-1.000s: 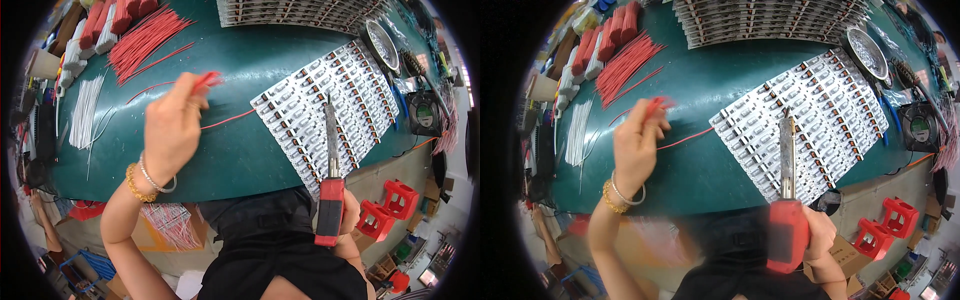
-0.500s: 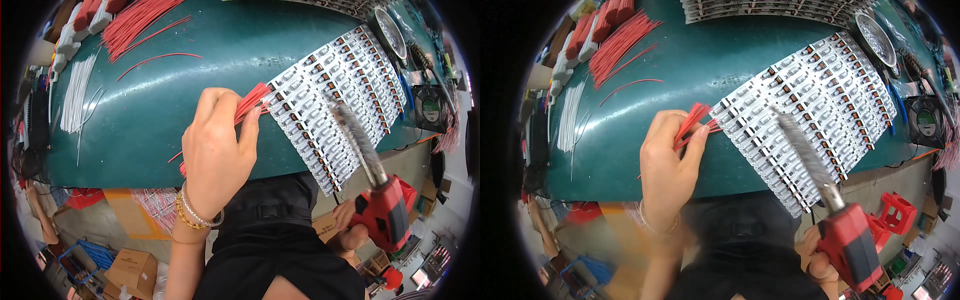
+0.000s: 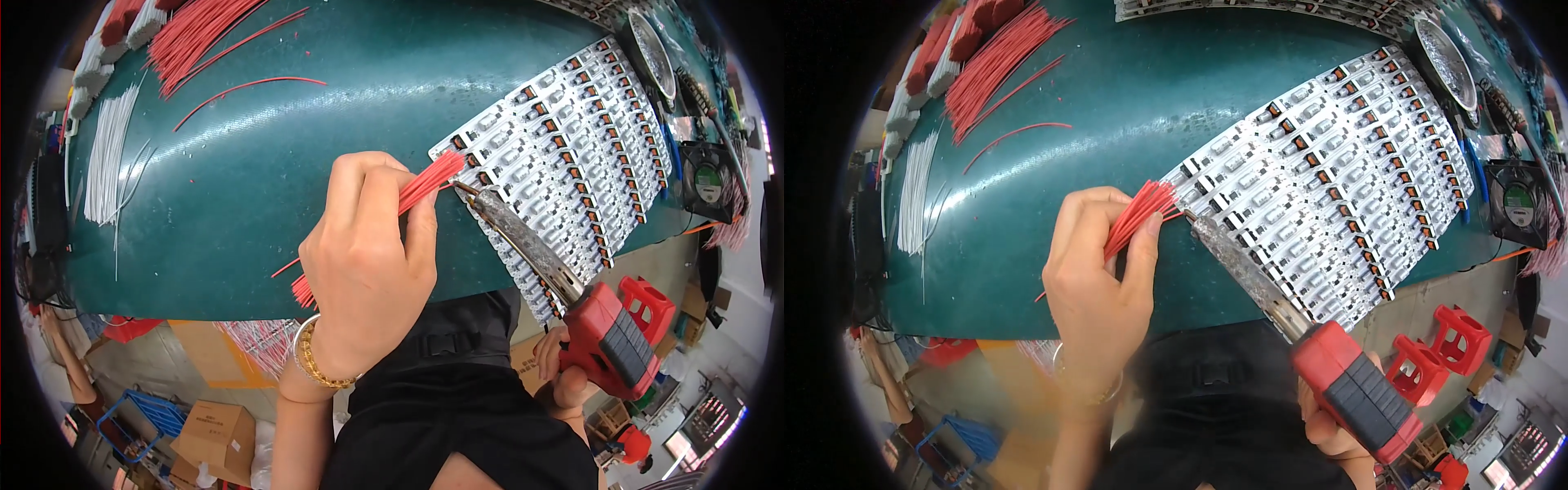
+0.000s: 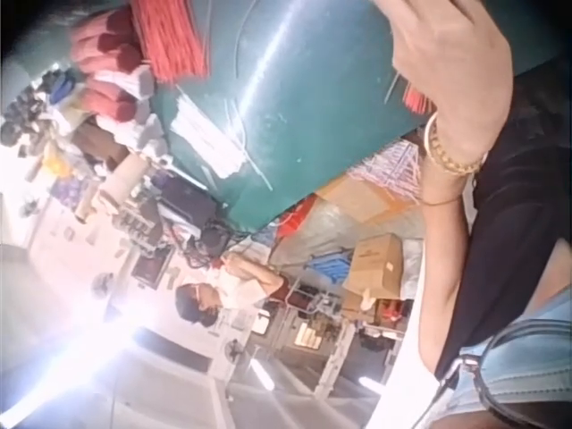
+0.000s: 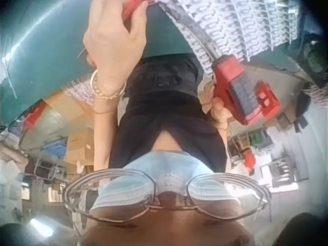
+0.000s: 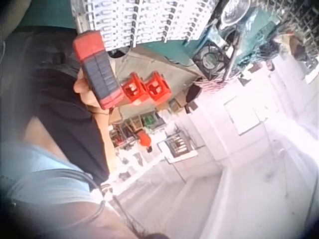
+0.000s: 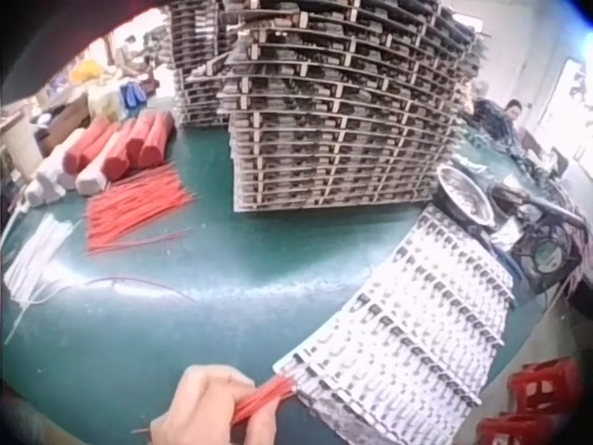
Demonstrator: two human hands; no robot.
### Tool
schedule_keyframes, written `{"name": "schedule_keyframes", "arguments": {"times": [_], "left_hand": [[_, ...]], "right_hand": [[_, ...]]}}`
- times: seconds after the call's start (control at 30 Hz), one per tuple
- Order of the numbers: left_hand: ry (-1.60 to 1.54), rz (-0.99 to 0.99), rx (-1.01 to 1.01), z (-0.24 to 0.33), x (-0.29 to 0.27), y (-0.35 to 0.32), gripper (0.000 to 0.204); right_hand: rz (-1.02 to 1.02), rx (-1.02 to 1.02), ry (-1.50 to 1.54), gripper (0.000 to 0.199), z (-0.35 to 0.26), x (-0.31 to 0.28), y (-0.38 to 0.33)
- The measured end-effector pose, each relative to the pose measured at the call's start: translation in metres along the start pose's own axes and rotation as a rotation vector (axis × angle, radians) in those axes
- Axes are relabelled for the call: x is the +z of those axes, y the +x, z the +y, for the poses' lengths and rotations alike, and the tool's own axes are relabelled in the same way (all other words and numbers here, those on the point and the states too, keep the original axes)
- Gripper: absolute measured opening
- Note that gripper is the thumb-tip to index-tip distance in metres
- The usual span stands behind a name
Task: The person solders wires to electronic circuit boards using a soldering iron, gathers bundles of wires from the table, and solders them onto another circuit board panel.
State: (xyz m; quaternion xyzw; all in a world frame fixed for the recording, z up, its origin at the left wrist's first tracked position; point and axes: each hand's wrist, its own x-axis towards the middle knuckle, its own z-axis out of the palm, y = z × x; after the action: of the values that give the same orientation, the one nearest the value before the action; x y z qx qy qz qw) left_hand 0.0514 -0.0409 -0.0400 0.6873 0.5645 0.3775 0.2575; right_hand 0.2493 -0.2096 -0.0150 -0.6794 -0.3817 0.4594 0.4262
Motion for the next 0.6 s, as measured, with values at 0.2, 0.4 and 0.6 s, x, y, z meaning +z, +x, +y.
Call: {"name": "schedule_keyframes", "arguments": {"times": [0.2,0.4,0.6], "left_hand": [[0.034,0.020,0.042,-0.001,0.001,0.000,0.013],[0.058,0.046,0.088,-0.003,0.003,-0.002,0.014],[0.013,0.041,0.029,0.002,-0.003,-0.001,0.012]], "right_hand": [[0.012,-0.042,-0.184,0.064,0.002,-0.005,-0.006],[-0.053,-0.096,0.081,0.081,-0.010,0.003,0.005],[-0.067,-0.133,0.140,0.085,-0.006,0.002,0.004]]}}
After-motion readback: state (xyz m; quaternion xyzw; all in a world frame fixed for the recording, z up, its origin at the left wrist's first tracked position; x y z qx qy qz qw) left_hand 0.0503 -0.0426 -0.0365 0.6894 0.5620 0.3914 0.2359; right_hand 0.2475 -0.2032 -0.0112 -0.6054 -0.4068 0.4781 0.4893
